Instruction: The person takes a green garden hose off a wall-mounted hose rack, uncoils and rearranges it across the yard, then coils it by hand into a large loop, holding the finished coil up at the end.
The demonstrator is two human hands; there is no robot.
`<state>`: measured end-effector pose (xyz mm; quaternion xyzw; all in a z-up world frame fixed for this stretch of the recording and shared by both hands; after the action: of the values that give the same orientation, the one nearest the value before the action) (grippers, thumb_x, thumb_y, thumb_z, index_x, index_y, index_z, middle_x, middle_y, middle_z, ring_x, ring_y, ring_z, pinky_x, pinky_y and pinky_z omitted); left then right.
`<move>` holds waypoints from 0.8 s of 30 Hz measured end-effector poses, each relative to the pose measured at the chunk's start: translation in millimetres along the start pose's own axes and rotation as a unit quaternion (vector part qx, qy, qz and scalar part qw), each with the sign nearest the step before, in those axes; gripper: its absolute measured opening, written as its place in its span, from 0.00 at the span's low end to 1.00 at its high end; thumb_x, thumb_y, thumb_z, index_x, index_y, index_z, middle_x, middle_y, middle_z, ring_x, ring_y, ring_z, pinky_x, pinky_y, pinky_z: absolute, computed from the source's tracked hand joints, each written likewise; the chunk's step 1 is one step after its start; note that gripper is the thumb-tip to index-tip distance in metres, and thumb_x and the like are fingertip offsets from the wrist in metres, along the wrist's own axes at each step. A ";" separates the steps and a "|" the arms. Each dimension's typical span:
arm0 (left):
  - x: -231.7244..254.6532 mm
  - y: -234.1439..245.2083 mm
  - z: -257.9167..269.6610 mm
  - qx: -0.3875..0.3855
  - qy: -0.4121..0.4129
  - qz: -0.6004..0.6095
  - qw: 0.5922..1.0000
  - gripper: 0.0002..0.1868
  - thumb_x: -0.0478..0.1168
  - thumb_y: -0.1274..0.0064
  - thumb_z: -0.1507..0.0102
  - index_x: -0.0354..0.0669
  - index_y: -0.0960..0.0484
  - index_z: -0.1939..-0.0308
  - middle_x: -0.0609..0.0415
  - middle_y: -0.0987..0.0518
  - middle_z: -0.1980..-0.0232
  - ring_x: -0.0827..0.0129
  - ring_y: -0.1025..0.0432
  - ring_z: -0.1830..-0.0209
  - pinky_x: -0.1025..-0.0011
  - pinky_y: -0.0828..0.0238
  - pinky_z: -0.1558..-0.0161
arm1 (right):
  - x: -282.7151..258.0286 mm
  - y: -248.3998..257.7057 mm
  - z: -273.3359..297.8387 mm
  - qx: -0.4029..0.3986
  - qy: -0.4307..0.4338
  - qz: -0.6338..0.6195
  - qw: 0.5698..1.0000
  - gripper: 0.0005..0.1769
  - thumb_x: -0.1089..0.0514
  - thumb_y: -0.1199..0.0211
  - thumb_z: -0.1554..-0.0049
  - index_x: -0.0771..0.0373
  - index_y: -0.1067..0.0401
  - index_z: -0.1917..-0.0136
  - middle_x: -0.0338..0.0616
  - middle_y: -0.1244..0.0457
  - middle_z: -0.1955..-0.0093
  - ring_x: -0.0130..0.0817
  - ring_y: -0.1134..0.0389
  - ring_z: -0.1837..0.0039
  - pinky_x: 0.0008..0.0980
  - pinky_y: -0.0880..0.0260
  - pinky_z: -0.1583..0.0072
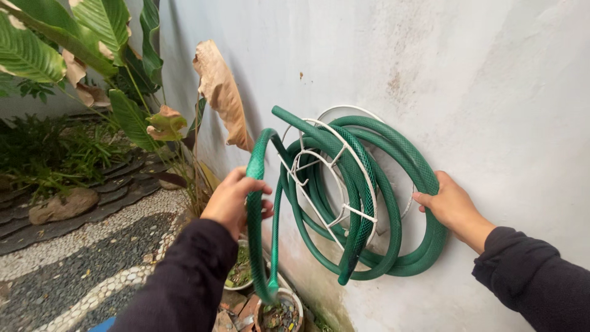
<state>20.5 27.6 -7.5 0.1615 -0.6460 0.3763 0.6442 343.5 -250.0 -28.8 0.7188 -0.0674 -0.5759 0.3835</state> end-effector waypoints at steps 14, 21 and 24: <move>-13.0 -12.1 -36.7 -0.173 0.044 0.211 0.961 0.16 0.52 0.53 0.33 0.52 0.27 0.45 0.62 0.39 0.81 0.74 0.43 0.85 0.67 0.34 0.75 | -155.2 -135.5 35.9 -0.214 0.109 -0.182 0.954 0.19 0.49 0.45 0.38 0.62 0.26 0.40 0.51 0.28 0.53 0.37 0.27 0.55 0.34 0.28 0.53; -64.5 -2.8 7.6 -0.263 0.049 0.071 0.961 0.19 0.48 0.52 0.28 0.52 0.31 0.35 0.58 0.29 0.73 0.73 0.35 0.78 0.71 0.33 0.70 | -239.6 -246.0 -36.4 -0.304 -0.200 -0.486 0.795 0.22 0.43 0.52 0.36 0.65 0.36 0.46 0.44 0.36 0.58 0.31 0.35 0.62 0.34 0.34 0.60; -67.0 17.9 2.1 -0.313 0.078 0.076 0.944 0.27 0.54 0.54 0.29 0.55 0.32 0.27 0.53 0.20 0.59 0.69 0.27 0.66 0.66 0.32 0.58 | -238.1 -259.1 -48.1 -0.279 -0.186 -0.510 0.792 0.14 0.51 0.49 0.36 0.65 0.38 0.54 0.40 0.40 0.64 0.26 0.41 0.68 0.27 0.39 0.67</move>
<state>14.5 19.6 -76.2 -0.1276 -0.6893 0.2148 0.6801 218.5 81.6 -4.8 0.3899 0.4029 -0.8041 0.1978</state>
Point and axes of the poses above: each hand's wrist, its own z-axis away from the middle knuckle, its own y-axis out of the back of the hand, x = y × z, the point moved 5 cm from there along -z, towards the middle knuckle
